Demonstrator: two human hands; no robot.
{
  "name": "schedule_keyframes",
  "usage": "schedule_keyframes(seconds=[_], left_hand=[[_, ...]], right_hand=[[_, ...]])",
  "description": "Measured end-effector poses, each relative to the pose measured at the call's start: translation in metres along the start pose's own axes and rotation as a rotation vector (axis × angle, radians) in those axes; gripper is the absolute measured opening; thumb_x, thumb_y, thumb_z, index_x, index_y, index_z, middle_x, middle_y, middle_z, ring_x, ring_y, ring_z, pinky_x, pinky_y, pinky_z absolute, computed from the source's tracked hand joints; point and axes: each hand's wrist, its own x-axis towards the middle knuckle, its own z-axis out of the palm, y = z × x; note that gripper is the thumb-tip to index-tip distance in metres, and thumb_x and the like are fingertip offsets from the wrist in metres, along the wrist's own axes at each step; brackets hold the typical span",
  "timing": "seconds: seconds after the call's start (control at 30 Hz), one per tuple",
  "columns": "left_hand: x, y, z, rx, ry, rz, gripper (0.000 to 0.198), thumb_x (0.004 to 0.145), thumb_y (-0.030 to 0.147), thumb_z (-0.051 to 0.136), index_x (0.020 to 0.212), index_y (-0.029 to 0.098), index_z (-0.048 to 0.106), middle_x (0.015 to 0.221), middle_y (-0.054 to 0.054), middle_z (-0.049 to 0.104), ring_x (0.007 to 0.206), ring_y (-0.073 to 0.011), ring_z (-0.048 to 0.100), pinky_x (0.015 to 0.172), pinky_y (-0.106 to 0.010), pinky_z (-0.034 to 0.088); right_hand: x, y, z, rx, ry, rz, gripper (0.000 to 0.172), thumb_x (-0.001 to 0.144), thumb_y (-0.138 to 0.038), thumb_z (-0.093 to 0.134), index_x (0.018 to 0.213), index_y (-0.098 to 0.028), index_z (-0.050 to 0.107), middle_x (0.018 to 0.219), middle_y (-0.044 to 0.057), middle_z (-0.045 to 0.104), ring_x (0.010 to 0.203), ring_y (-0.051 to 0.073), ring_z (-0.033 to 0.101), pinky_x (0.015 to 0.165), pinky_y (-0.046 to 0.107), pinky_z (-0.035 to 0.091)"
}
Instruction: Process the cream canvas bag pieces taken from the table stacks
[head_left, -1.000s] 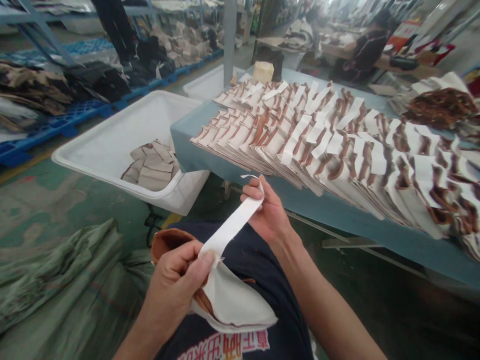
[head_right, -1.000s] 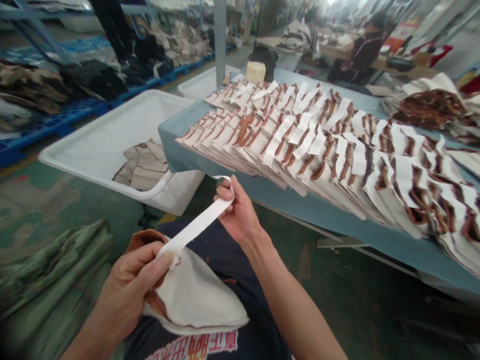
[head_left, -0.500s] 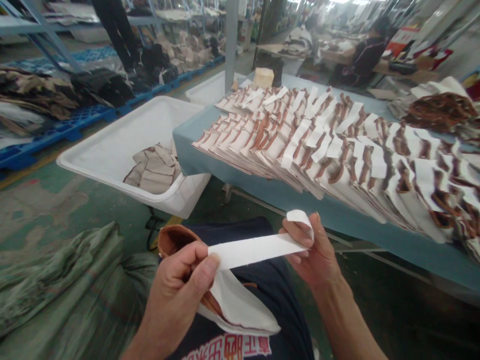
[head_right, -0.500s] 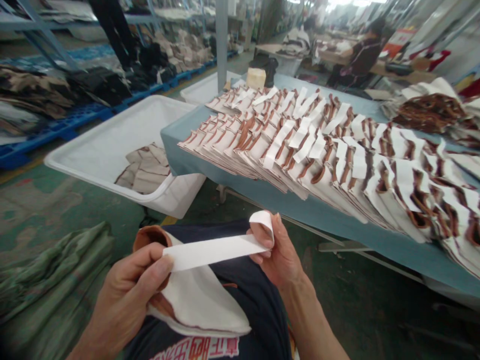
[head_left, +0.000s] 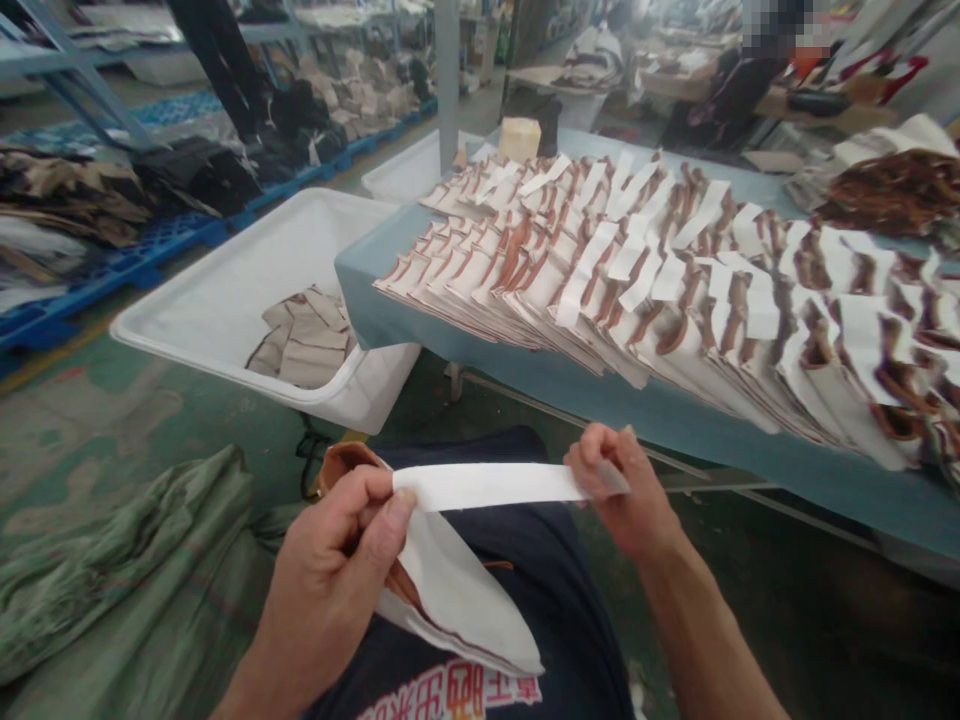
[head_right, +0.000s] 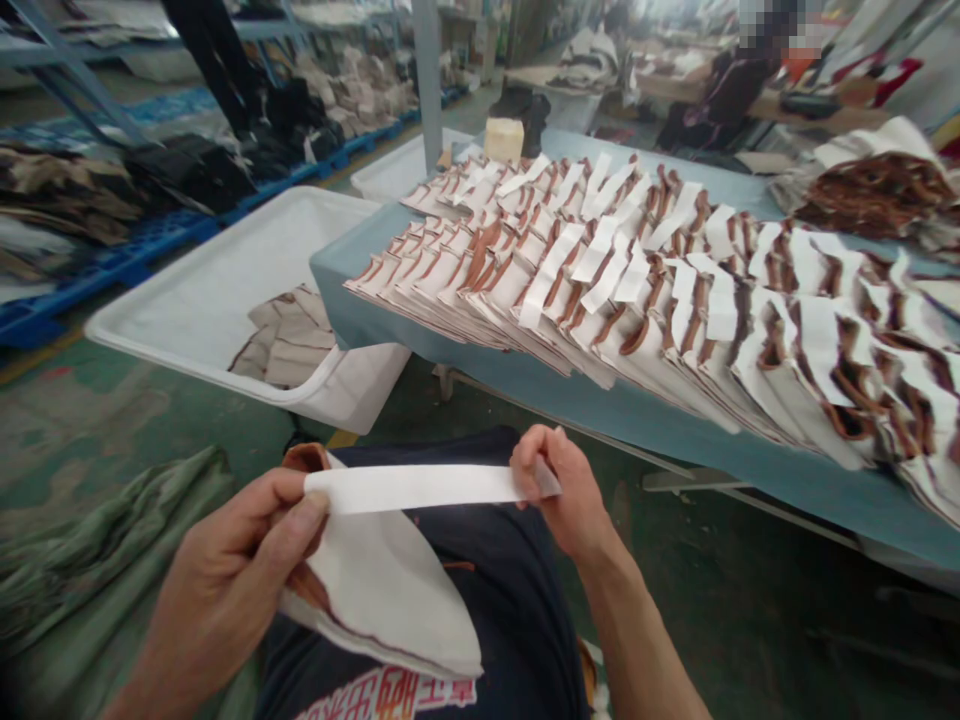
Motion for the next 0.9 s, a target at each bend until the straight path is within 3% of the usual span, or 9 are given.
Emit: schedule_keyframes(seconds=[0.1, 0.2, 0.27, 0.33, 0.43, 0.53, 0.67, 0.77, 0.9], left_hand=[[0.007, 0.002, -0.005, 0.088, -0.118, 0.085, 0.031, 0.103, 0.044, 0.062, 0.083, 0.022, 0.067, 0.054, 0.006, 0.059, 0.044, -0.0126, 0.06, 0.045, -0.02, 0.047], [0.016, 0.014, -0.005, 0.171, -0.292, 0.171, 0.029, 0.103, 0.036, 0.057, 0.077, 0.023, 0.064, 0.05, 0.005, 0.06, 0.04, -0.0127, 0.059, 0.043, -0.019, 0.043], [0.023, 0.025, -0.004, 0.231, -0.353, 0.241, 0.03, 0.1, 0.033, 0.056, 0.073, 0.023, 0.064, 0.047, 0.005, 0.058, 0.037, -0.0115, 0.054, 0.039, -0.019, 0.038], [0.029, 0.033, -0.003, 0.276, -0.396, 0.275, 0.029, 0.099, 0.031, 0.056, 0.072, 0.022, 0.065, 0.047, 0.006, 0.056, 0.037, -0.0107, 0.051, 0.038, -0.019, 0.034], [0.034, 0.041, -0.003, 0.31, -0.456, 0.29, 0.028, 0.098, 0.031, 0.057, 0.073, 0.023, 0.066, 0.047, 0.006, 0.055, 0.037, -0.0104, 0.048, 0.037, -0.018, 0.033], [0.035, 0.042, -0.006, 0.348, -0.419, 0.315, 0.026, 0.094, 0.029, 0.057, 0.071, 0.022, 0.067, 0.047, 0.007, 0.052, 0.037, -0.0099, 0.045, 0.038, -0.019, 0.031], [0.032, 0.038, -0.01, 0.358, -0.356, 0.304, 0.028, 0.093, 0.028, 0.057, 0.068, 0.022, 0.067, 0.046, 0.007, 0.05, 0.036, -0.0095, 0.044, 0.038, -0.019, 0.03], [0.031, 0.033, -0.012, 0.373, -0.318, 0.318, 0.029, 0.095, 0.028, 0.058, 0.068, 0.022, 0.067, 0.046, 0.008, 0.05, 0.036, -0.0097, 0.045, 0.038, -0.02, 0.03], [0.032, 0.023, -0.016, 0.38, -0.301, 0.327, 0.029, 0.098, 0.032, 0.058, 0.075, 0.022, 0.074, 0.052, 0.005, 0.063, 0.04, -0.0122, 0.056, 0.043, -0.022, 0.038]], right_hand=[[-0.002, 0.014, -0.012, -0.293, 0.012, 0.015, 0.056, 0.099, -0.073, 0.067, 0.074, -0.022, 0.068, 0.065, 0.0, 0.06, 0.061, 0.017, 0.053, 0.061, 0.029, 0.047], [-0.006, 0.013, -0.011, -0.563, 0.082, -0.056, 0.033, 0.098, -0.057, 0.076, 0.096, -0.024, 0.079, 0.1, 0.007, 0.079, 0.098, 0.026, 0.069, 0.093, 0.039, 0.054], [-0.008, 0.003, 0.0, -0.574, 0.08, -0.154, 0.033, 0.102, -0.055, 0.071, 0.113, -0.025, 0.078, 0.123, 0.01, 0.079, 0.121, 0.03, 0.07, 0.11, 0.045, 0.05], [-0.008, -0.01, 0.019, -0.4, -0.031, -0.217, 0.039, 0.107, -0.057, 0.065, 0.128, -0.026, 0.073, 0.137, 0.012, 0.076, 0.132, 0.03, 0.068, 0.116, 0.046, 0.049], [0.0, -0.022, 0.051, -0.185, -0.277, -0.233, 0.052, 0.106, -0.063, 0.065, 0.142, -0.026, 0.064, 0.139, 0.012, 0.074, 0.127, 0.029, 0.07, 0.109, 0.044, 0.054], [0.011, -0.02, 0.075, -0.118, -0.404, -0.213, 0.047, 0.099, -0.063, 0.074, 0.122, -0.022, 0.07, 0.104, 0.006, 0.078, 0.093, 0.021, 0.072, 0.086, 0.035, 0.057], [0.016, -0.01, 0.088, -0.065, -0.433, -0.001, 0.05, 0.091, -0.065, 0.082, 0.083, -0.019, 0.065, 0.067, -0.006, 0.053, 0.057, 0.01, 0.043, 0.052, 0.023, 0.034], [0.014, -0.011, 0.09, -0.051, -0.427, 0.075, 0.053, 0.088, -0.068, 0.084, 0.082, -0.019, 0.065, 0.064, -0.008, 0.048, 0.055, 0.008, 0.036, 0.048, 0.023, 0.026], [0.009, -0.021, 0.093, -0.075, -0.386, 0.112, 0.056, 0.088, -0.07, 0.083, 0.081, -0.018, 0.064, 0.066, -0.006, 0.049, 0.058, 0.009, 0.038, 0.049, 0.022, 0.027]])
